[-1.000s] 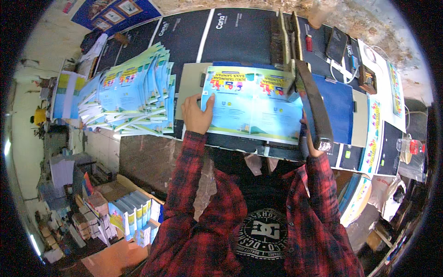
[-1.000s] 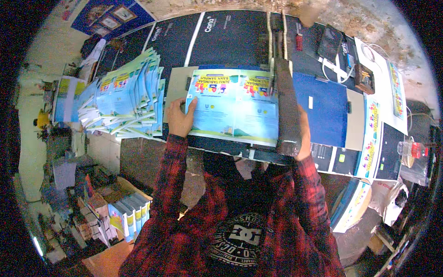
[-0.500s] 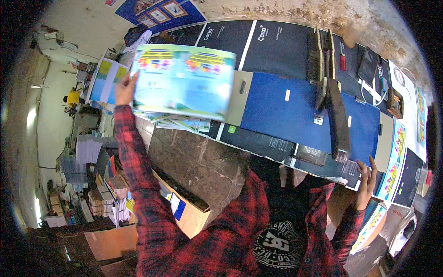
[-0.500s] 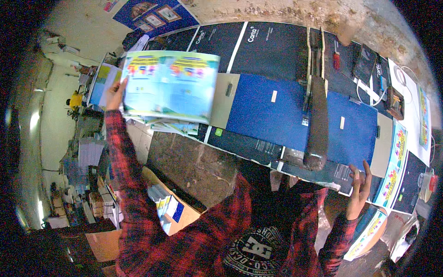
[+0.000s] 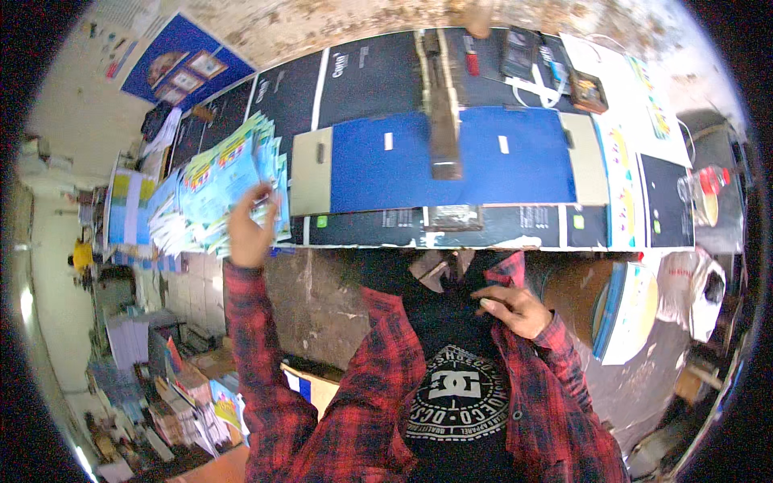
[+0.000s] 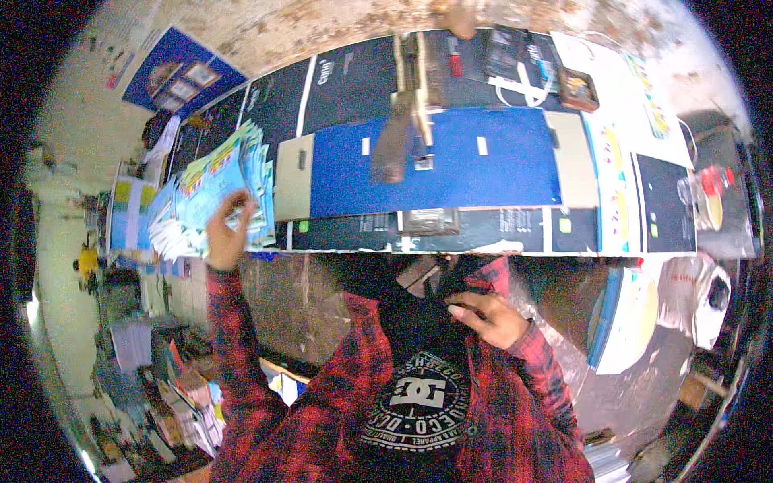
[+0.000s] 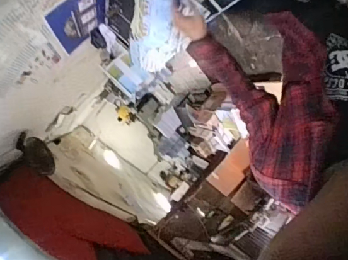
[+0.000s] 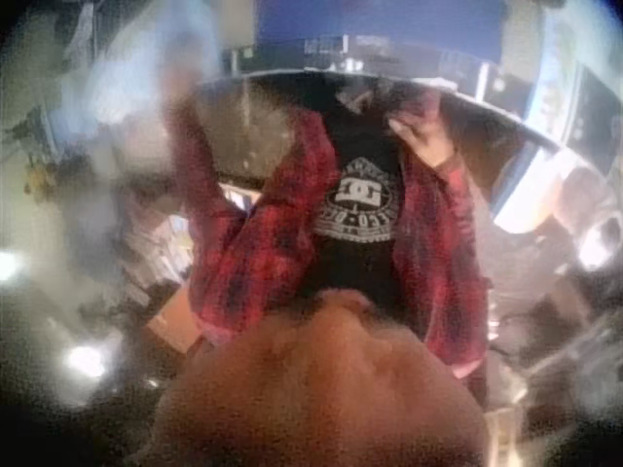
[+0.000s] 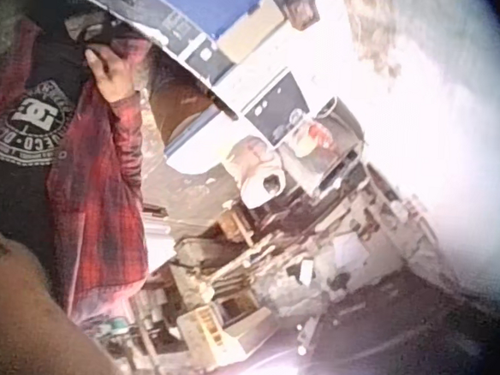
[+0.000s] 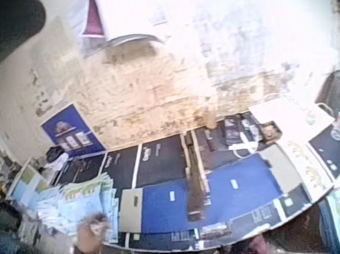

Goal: The person uses a manual binding machine to staple the spines of small booklets. They repeatedly place a booklet into the machine, press down the handle to secure the binding, and then remove the finished item to place it on a stack.

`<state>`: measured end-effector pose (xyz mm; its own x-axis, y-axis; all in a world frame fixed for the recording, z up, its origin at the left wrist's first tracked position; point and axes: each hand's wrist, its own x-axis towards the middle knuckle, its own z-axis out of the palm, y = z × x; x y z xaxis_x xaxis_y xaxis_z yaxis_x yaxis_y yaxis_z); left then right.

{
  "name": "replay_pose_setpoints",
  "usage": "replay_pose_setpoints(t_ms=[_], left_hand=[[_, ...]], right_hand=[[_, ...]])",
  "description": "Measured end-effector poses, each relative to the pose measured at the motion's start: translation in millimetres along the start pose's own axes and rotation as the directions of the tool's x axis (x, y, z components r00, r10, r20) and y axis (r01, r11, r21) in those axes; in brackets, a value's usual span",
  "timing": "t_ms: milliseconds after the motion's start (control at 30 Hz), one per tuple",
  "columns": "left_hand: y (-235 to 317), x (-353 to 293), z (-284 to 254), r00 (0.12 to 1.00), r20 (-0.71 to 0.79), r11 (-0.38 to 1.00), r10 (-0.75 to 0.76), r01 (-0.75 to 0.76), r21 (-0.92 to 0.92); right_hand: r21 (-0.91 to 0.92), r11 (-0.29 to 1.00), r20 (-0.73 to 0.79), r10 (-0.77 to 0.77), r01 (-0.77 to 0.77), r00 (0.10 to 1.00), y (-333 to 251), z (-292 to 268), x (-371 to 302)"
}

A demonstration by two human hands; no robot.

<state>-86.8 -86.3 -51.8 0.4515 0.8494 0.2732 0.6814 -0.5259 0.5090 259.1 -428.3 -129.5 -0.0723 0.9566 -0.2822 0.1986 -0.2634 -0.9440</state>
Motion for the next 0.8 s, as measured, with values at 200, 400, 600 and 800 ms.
replay_pose_setpoints(t_ms=[200,400,600,800], left_hand=[[40.8,-137.9,119.3,0.755,0.655,0.96,0.041,0.153,-0.236],[17.8,-194.8,143.5,0.461,0.797,0.918,-0.389,0.125,0.376],[-82.7,-222.3,147.6,0.336,0.73,0.755,-0.595,-0.077,0.651],[-10.7,-166.1,145.2,0.66,0.677,0.944,-0.326,0.262,0.199]], right_hand=[[-0.455,0.881,-0.145,0.071,-0.13,0.987,43.2,-4.3,-44.2],[-0.666,0.47,-0.447,0.371,-0.579,0.814,85.8,-8.8,-63.5],[-0.47,0.874,-0.332,-0.047,-0.122,0.942,38.8,-47.1,-28.7],[-0.476,0.828,-0.831,-0.313,-0.296,0.46,40.4,-153.8,-28.0]])
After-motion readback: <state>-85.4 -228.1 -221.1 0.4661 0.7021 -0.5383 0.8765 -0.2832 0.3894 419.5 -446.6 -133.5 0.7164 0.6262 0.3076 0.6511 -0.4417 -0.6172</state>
